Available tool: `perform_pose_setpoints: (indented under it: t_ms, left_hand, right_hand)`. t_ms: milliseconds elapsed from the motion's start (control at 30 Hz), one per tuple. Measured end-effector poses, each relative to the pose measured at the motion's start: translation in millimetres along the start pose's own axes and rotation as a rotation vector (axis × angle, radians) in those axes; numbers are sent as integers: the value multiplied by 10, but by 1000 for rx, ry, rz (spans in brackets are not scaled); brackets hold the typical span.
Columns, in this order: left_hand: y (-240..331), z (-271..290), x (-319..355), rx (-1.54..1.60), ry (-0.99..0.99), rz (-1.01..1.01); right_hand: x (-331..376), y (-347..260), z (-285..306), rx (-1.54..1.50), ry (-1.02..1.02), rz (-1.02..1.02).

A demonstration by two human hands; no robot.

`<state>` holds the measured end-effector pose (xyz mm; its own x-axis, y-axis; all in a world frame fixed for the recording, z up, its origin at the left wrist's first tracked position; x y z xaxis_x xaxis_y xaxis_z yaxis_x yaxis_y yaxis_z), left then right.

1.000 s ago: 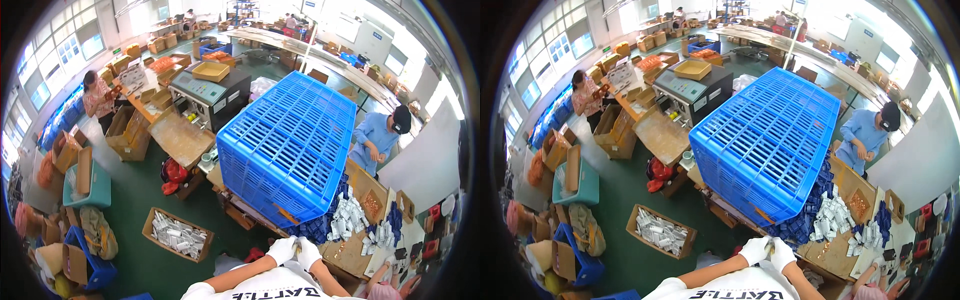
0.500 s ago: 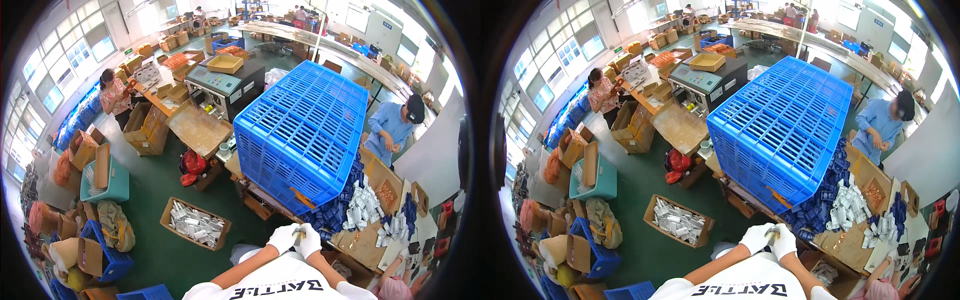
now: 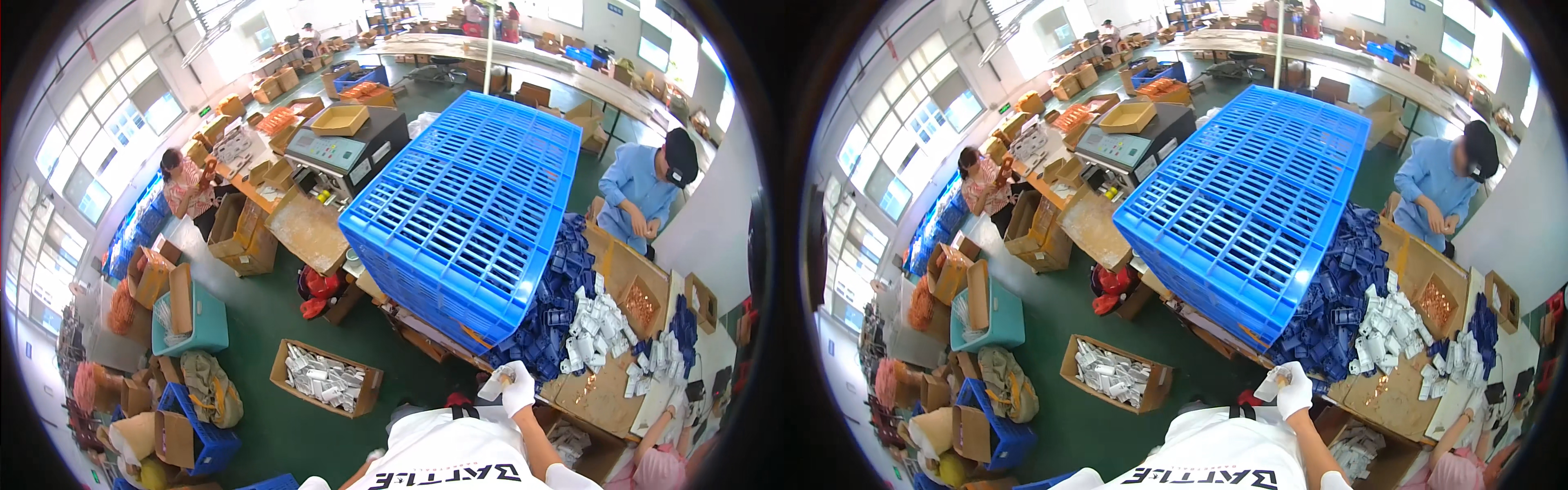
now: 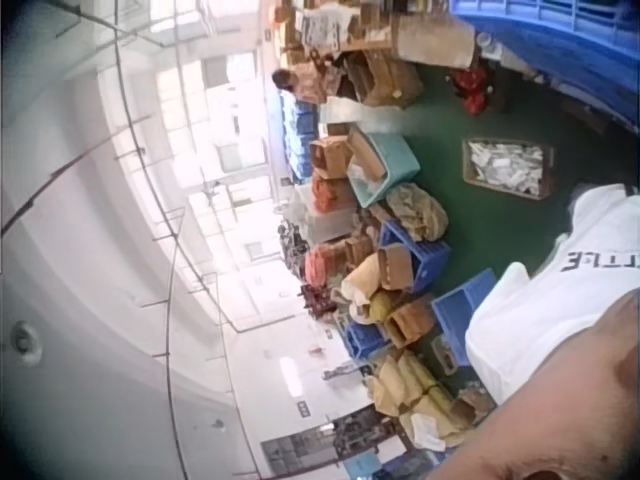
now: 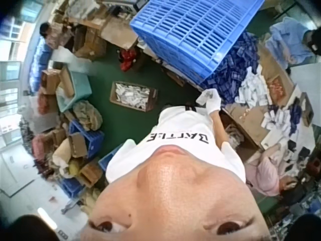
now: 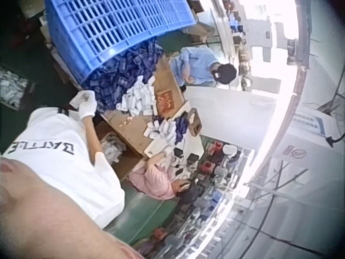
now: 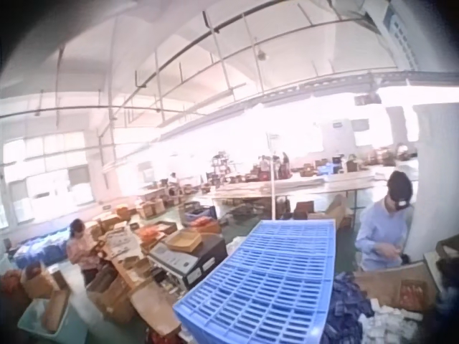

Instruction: The person picks up a white plastic housing, inserts a small component into it by hand, and then places the assembled unit into a cardboard box.

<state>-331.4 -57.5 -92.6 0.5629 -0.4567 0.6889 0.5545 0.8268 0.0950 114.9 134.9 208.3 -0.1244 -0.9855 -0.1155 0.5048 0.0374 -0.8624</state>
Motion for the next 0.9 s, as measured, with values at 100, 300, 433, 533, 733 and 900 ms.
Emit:
perform_pose_setpoints:
  t_ms: [100,300,433,533,733,900]
  left_hand:
    - [-63,67,-78,-80,-11,-50]
    - [-480,225,30,-190,-39,-93]
    - [-470,369,9,-165,-11,-111]
    - [-408,484,-13,-138,16,-130]
    - [-198,691,-177,-75,56,-198]
    - [-30,546,-325,12,55,-252]
  right_hand:
    - [58,604,-58,-187,67,-76]
    - [1,372,-163,-259,73,-103]
    - [-18,256,-289,-275,-15,-140]
    - [-106,162,-352,-293,-16,-74]
    - [-202,51,-699,-313,-221,-74]
    - [-167,-489,-802,-256,-337,27]
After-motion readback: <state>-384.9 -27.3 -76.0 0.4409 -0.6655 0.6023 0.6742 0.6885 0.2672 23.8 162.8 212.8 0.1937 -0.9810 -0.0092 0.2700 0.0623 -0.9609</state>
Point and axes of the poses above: each hand's wrist, its own x-axis away from the middle knuckle, its own z-axis out of the back of the hand, y = z × x, the point moved 10 cm from there along -x, towards the middle knuckle, and after that the axes turned 15 degrees about z, right-handed, at the moved point
